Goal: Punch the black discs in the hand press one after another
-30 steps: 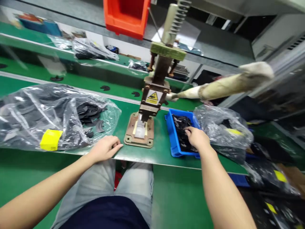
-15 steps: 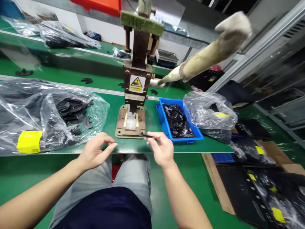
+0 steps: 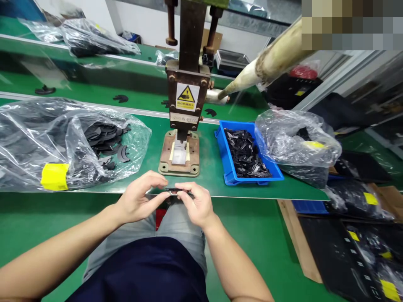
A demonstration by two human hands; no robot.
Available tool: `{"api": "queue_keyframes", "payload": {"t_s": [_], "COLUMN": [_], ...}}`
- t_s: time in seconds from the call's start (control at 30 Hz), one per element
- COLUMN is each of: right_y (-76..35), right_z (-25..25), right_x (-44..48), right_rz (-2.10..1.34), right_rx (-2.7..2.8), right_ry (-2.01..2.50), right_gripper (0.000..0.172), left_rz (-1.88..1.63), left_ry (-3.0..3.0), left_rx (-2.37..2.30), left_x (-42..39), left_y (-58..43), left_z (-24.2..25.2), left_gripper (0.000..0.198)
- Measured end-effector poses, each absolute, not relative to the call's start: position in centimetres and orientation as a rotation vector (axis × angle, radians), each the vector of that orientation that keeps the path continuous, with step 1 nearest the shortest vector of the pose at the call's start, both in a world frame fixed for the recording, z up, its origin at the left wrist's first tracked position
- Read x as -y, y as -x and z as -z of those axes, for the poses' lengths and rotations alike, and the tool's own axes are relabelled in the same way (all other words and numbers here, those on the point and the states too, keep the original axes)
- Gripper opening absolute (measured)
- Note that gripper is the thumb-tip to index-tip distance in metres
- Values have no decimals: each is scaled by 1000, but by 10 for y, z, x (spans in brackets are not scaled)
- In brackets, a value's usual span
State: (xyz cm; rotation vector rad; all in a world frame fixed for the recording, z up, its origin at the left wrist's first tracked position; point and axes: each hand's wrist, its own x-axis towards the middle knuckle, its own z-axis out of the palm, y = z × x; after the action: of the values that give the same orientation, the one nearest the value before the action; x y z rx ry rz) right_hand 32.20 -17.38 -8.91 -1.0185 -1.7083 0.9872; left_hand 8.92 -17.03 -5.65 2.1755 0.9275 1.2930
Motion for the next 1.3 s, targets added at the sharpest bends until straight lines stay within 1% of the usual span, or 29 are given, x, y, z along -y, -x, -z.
{"api": "queue_keyframes", "payload": {"t_s": [0.13, 0.2, 0.23, 0.3, 0.4, 0.47, 0.53, 0.6, 0.63, 0.73, 0.77, 0.83, 0.9, 0.97, 1.0, 1.03, 1.13, 1.17, 1.3], "right_y": [-322, -323, -323, -323, -320, -320, -323, -333, -339, -359, -363, -366, -360, -350, -345, -340, -332, -331, -332], "right_z": [90, 89, 87, 84, 76, 70, 61, 47, 36, -12, -33, -78, -122, -153, -163, -169, -166, -160, -118], "right_x": [174, 172, 170, 167, 163, 160, 154, 143, 135, 102, 90, 72, 62, 60, 60, 61, 65, 68, 87], "right_rz": [-961, -933, -918, -895, -886, -876, -836, -734, -654, -346, -256, -126, -189, -290, -323, -336, -340, -344, -274], "right_rx": [1744, 1776, 1798, 1853, 1942, 2010, 2066, 2045, 1986, 1681, 1577, 1470, 1455, 1578, 1624, 1650, 1601, 1572, 1535], "right_ry": [983, 947, 922, 866, 780, 719, 722, 822, 892, 971, 918, 652, 457, 394, 388, 377, 371, 380, 447], "right_gripper": [25, 25, 25, 25, 29, 33, 38, 38, 35, 21, 22, 33, 45, 60, 62, 59, 29, 24, 28], "left_rz": [-1222, -1115, -1040, -873, -679, -624, -652, -747, -811, -1014, -1065, -1092, -1028, -935, -894, -858, -768, -747, -709], "left_ry": [-2107, -1982, -1871, -1579, -1191, -1065, -1026, -1079, -1136, -1367, -1454, -1661, -1902, -2115, -2191, -2249, -2354, -2374, -2413], "left_rx": [-919, -953, -970, -949, -798, -713, -678, -714, -759, -955, -1033, -1188, -1305, -1348, -1346, -1336, -1278, -1257, -1210], "left_x": [170, 169, 168, 165, 162, 160, 155, 143, 134, 94, 80, 52, 31, 19, 16, 13, 10, 9, 4], "left_y": [-91, -91, -91, -90, -90, -90, -89, -86, -84, -77, -76, -75, -77, -81, -84, -85, -88, -89, -89], "left_z": [54, 53, 53, 55, 58, 60, 61, 62, 63, 68, 70, 72, 73, 71, 69, 67, 61, 59, 60], "left_gripper": [23, 12, 11, 21, 31, 36, 39, 42, 43, 32, 28, 24, 20, 18, 18, 19, 21, 22, 22]}}
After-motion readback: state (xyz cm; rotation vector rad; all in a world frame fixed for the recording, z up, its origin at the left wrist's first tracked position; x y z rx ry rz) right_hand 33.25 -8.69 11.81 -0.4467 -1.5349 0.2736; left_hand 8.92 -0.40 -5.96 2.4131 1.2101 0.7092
